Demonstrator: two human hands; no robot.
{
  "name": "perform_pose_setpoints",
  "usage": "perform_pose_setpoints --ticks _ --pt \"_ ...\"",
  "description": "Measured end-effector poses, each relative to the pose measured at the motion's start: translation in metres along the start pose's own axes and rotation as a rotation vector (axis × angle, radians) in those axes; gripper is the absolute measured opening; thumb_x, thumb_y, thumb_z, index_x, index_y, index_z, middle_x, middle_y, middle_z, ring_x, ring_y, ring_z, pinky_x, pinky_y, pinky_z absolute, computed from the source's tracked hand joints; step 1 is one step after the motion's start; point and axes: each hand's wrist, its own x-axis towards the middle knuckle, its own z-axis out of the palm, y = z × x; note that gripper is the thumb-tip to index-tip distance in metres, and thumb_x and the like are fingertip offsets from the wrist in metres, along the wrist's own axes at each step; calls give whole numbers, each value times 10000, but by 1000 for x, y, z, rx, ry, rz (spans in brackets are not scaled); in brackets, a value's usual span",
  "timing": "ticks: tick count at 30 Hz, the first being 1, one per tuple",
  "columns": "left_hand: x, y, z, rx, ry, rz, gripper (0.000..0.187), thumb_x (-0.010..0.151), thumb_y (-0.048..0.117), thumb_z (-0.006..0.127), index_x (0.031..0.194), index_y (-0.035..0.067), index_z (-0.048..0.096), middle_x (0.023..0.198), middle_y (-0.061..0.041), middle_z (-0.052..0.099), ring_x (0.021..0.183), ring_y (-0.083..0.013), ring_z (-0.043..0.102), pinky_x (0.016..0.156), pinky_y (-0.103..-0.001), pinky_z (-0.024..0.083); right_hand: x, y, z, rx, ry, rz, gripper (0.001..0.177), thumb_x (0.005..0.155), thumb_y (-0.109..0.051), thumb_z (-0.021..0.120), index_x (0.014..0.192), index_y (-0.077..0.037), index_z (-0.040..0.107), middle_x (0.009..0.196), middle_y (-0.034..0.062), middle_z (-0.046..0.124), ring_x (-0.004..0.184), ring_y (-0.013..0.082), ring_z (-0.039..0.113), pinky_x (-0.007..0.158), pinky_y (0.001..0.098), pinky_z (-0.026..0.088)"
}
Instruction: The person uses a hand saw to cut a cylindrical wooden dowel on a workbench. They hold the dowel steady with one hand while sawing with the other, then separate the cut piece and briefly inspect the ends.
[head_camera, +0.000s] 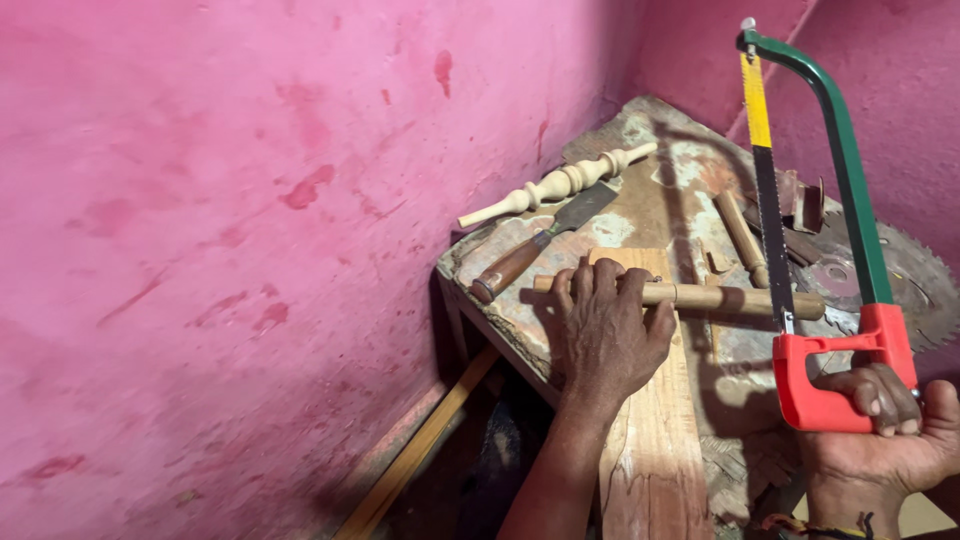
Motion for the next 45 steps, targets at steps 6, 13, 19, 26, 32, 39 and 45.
perform_pose_setpoints --ticks 6,13,19,26,32,39,45 --pt "7 1 -2 -34 -124 -38 327 903 321 737 1085 57 676 1122 -132 549 1213 -315 474 1147 -568 225 4 -9 4 111 35 19 504 1077 -224 522 615 -182 323 564 -66 380 549 92 386 628 216 375" --pt "13 -2 -4 -55 -150 -7 390 846 268 778 1144 66 628 1147 -131 555 1257 -321 462 1114 -561 237 2 -22 -9 246 -10 49 362 954 -44 476 638 -154 339 556 -50 377 518 78 409 669 209 385" --pt "16 -2 -4 -62 -185 -23 440 817 240 793 1171 71 593 1143 -130 552 1262 -321 456 1113 -578 221 2 -26 -10 207 37 -3 413 968 -64 508 614 -147 313 547 -41 371 506 85 401 655 209 388" --pt "15 1 -5 -52 -180 -35 441 825 307 745 1162 58 606 1143 -144 546 1262 -335 457 1140 -590 208 -3 -11 8 206 100 6 408 948 -103 512 583 -162 337 538 -59 379 508 82 392 638 206 383" --pt "22 4 -4 -3 -229 -38 389 875 298 709 1151 32 640 1132 -158 542 1261 -340 458 1140 -603 191 -1 -15 1 161 82 -23 511 1049 -216 540 590 -176 318 543 -54 391 490 87 381 608 216 371" --pt "20 0 -9 -60 -235 -27 374 879 250 736 1178 47 638 1161 -148 548 1309 -347 452 1137 -583 225 -1 -20 -6 117 102 -43 553 1043 -222 576 579 -185 277 551 -49 391 501 95 373 623 215 379" --pt "19 2 -7 -68 -185 -25 408 834 210 776 1188 76 624 1163 -132 558 1321 -356 449 1138 -596 195 -1 -15 1 144 123 -29 539 1030 -232 583 584 -188 285 546 -48 396 483 100 370 605 224 377"
